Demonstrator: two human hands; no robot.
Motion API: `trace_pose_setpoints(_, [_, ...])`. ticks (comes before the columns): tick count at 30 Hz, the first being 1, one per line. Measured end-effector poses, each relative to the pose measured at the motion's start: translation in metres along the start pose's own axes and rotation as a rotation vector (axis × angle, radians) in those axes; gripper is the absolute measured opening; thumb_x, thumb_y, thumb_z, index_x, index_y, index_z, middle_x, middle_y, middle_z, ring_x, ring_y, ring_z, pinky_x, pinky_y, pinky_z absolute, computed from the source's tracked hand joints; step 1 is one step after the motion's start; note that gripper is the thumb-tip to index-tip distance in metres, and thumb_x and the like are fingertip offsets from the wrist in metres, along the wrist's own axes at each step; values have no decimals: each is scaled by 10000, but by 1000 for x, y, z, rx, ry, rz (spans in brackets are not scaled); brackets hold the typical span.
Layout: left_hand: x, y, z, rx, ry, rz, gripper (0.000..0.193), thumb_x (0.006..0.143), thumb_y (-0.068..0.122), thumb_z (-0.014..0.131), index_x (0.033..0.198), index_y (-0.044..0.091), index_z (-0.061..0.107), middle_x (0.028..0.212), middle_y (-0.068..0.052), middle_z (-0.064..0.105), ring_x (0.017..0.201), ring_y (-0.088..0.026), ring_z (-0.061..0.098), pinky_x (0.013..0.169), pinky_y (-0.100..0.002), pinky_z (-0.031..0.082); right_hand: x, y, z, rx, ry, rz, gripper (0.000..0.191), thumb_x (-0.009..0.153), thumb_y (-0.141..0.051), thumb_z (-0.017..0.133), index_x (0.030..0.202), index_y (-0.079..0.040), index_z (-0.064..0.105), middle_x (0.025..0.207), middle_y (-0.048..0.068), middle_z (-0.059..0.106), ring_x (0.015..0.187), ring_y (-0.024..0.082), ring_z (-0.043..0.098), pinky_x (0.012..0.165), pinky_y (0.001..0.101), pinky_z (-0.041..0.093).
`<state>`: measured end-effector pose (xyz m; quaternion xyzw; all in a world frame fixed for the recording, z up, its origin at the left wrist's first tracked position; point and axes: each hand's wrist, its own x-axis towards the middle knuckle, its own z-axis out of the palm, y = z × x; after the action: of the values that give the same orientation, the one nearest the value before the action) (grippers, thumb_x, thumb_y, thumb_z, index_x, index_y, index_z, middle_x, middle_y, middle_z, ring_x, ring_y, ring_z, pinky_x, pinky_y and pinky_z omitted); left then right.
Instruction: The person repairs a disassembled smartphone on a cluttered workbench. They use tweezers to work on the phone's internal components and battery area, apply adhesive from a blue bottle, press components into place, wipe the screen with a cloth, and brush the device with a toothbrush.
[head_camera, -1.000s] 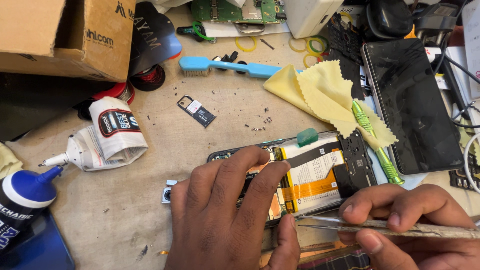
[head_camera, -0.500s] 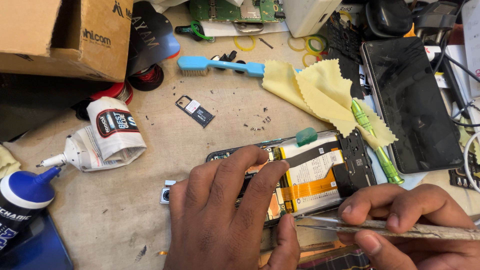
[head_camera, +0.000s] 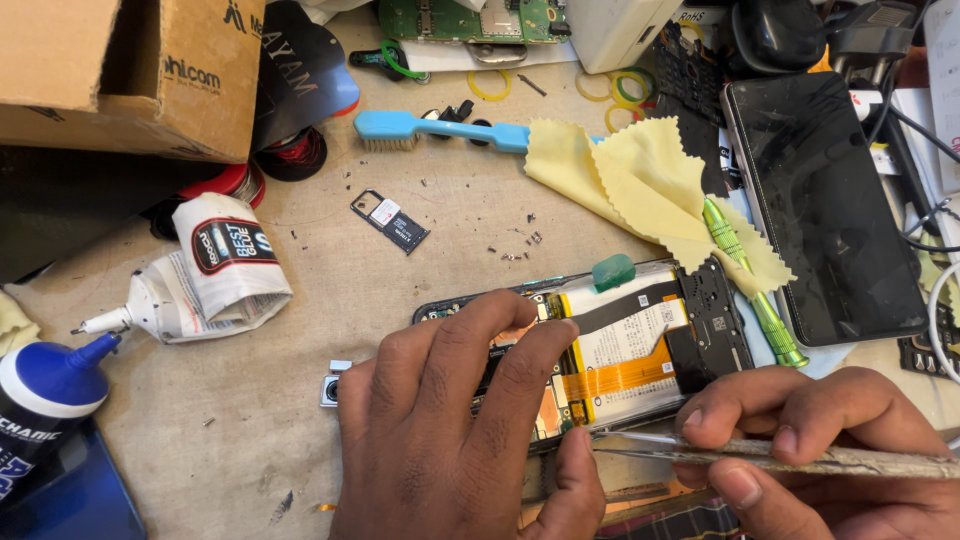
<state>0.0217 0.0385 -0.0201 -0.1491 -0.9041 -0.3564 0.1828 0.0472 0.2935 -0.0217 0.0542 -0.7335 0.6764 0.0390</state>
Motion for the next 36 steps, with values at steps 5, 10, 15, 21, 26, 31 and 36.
trace_pose_setpoints(5, [-1,1,0,-4,-9,-12,637,689,331,754,1297,174,645,1322,-65,565,1201,-285,519,975,-523,360,0,0,0,26,-18,0,316,840,145,698,1003,-60,522,1066,279,702,1102,320,743,917,484,669])
trace_pose_setpoints(10, [0,2,0,8,0,-15,644,687,334,755,1302,181,647,1329,-50,564,1208,-278,516,985,-517,361,0,-1,2,55,-21,-26,309,845,140,710,997,-64,534,1065,282,712,1097,313,739,958,507,647])
trace_pose_setpoints(15, [0,3,0,6,-6,-16,650,688,338,754,1308,177,644,1331,-54,560,1211,-279,516,984,-518,356,1,-4,3,35,-30,-28,292,852,122,707,991,-67,533,1059,275,712,1097,307,739,969,496,645])
trace_pose_setpoints(21, [1,3,-1,-3,-8,-14,652,692,339,754,1313,171,641,1330,-55,561,1208,-280,517,981,-520,355,0,-4,4,50,-19,-13,302,851,124,717,998,-61,529,1068,279,709,1097,308,738,905,475,669])
trace_pose_setpoints(26, [1,3,-1,-2,-13,-21,650,693,339,755,1311,171,644,1332,-54,566,1206,-281,522,983,-522,361,0,-4,2,37,-22,-3,310,848,122,719,997,-66,524,1069,277,710,1098,302,739,905,464,669])
trace_pose_setpoints(31, [1,4,-2,-7,2,-11,646,697,336,755,1308,157,645,1334,-71,569,1208,-281,527,982,-521,363,0,-5,2,12,-30,1,313,845,123,705,1002,-72,518,1076,274,711,1105,297,739,913,453,667])
trace_pose_setpoints(36, [1,4,-2,-6,7,-8,644,696,332,755,1305,152,647,1334,-73,573,1208,-282,531,982,-521,365,0,-5,2,19,-19,14,317,843,127,702,1003,-70,512,1080,280,709,1100,299,743,910,451,669])
